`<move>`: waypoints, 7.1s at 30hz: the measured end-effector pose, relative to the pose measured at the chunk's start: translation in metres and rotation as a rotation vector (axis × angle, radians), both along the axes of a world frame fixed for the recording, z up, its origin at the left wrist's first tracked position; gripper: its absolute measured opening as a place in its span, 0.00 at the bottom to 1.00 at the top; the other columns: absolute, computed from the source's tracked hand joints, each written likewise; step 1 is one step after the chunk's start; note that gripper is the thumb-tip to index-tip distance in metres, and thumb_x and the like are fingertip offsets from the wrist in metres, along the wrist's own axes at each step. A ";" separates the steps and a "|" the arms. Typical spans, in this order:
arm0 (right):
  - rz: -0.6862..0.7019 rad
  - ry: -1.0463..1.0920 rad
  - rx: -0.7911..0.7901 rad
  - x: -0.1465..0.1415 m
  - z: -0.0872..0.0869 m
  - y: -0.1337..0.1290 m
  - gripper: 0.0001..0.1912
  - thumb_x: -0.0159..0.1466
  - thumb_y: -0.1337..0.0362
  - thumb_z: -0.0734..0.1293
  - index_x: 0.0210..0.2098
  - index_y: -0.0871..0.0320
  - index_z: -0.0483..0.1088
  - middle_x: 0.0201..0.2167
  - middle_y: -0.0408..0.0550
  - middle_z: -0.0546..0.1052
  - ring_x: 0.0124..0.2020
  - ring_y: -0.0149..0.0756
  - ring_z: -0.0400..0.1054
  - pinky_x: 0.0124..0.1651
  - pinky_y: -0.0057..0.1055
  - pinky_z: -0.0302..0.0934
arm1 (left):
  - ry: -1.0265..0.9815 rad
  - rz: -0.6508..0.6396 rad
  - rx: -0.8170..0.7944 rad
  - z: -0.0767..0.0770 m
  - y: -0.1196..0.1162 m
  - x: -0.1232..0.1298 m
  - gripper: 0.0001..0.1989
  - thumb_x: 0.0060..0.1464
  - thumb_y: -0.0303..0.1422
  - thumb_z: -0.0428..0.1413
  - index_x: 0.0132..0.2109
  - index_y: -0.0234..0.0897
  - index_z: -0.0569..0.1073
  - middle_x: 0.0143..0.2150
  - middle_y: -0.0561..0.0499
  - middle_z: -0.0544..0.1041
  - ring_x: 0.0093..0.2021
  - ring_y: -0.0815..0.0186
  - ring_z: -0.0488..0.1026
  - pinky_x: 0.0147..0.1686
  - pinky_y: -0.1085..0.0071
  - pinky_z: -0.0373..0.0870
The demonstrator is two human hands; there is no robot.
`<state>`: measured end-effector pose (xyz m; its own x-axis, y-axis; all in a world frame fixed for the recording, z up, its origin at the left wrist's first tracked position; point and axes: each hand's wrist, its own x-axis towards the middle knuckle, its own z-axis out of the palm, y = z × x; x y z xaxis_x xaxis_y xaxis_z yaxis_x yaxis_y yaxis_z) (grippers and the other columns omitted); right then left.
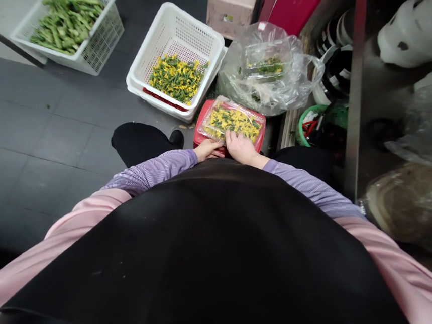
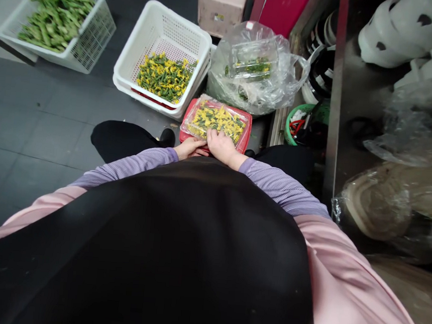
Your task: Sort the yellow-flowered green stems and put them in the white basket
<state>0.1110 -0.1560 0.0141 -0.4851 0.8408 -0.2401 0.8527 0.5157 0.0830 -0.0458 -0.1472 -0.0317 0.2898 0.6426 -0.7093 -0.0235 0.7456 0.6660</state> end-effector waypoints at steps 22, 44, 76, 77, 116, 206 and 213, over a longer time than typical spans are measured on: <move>-0.269 0.188 0.110 0.002 0.064 0.034 0.24 0.69 0.67 0.57 0.61 0.74 0.62 0.53 0.72 0.72 0.49 0.54 0.71 0.49 0.47 0.65 | 0.218 -0.042 0.112 0.005 0.006 0.004 0.16 0.63 0.38 0.56 0.54 0.35 0.71 0.37 0.45 0.83 0.24 0.70 0.77 0.27 0.76 0.73; -1.011 0.363 -0.027 0.180 -0.037 0.064 0.36 0.64 0.61 0.72 0.65 0.78 0.64 0.58 0.79 0.70 0.59 0.58 0.68 0.60 0.50 0.60 | 0.646 0.117 0.487 -0.008 0.086 -0.042 0.08 0.55 0.28 0.62 0.40 0.37 0.70 0.26 0.53 0.72 0.30 0.65 0.74 0.36 0.70 0.72; -0.205 0.822 -0.138 0.024 0.005 0.052 0.15 0.67 0.68 0.64 0.49 0.61 0.78 0.46 0.55 0.81 0.48 0.45 0.71 0.54 0.41 0.61 | 0.365 -0.104 0.511 0.073 0.050 -0.001 0.01 0.56 0.26 0.61 0.36 0.33 0.75 0.26 0.53 0.72 0.28 0.68 0.74 0.35 0.69 0.73; -0.163 0.781 -0.130 0.026 0.007 0.056 0.15 0.68 0.68 0.63 0.49 0.60 0.79 0.47 0.56 0.81 0.49 0.46 0.71 0.55 0.42 0.60 | 0.375 -0.144 0.521 0.076 0.053 -0.005 0.01 0.56 0.26 0.60 0.35 0.33 0.76 0.25 0.52 0.72 0.28 0.68 0.73 0.34 0.69 0.72; 0.046 0.478 -0.052 0.027 -0.030 0.100 0.18 0.67 0.70 0.59 0.53 0.63 0.74 0.48 0.59 0.74 0.47 0.48 0.68 0.50 0.42 0.61 | 0.628 -0.273 1.209 -0.018 0.062 -0.036 0.14 0.52 0.20 0.53 0.40 0.35 0.80 0.42 0.46 0.80 0.42 0.65 0.75 0.47 0.67 0.73; -0.742 1.895 -0.857 0.042 0.006 0.058 0.21 0.57 0.60 0.78 0.31 0.55 0.60 0.21 0.32 0.59 0.19 0.22 0.47 0.21 0.22 0.43 | 0.511 -0.445 1.074 0.047 0.091 0.014 0.06 0.55 0.29 0.57 0.37 0.34 0.79 0.33 0.50 0.81 0.35 0.66 0.75 0.42 0.68 0.74; -0.875 1.984 -0.793 0.045 -0.002 0.064 0.15 0.62 0.59 0.73 0.32 0.55 0.61 0.23 0.35 0.63 0.20 0.24 0.54 0.22 0.22 0.50 | 0.428 -0.307 0.848 0.048 0.094 0.016 0.08 0.56 0.30 0.58 0.29 0.36 0.74 0.19 0.55 0.69 0.21 0.71 0.64 0.26 0.71 0.66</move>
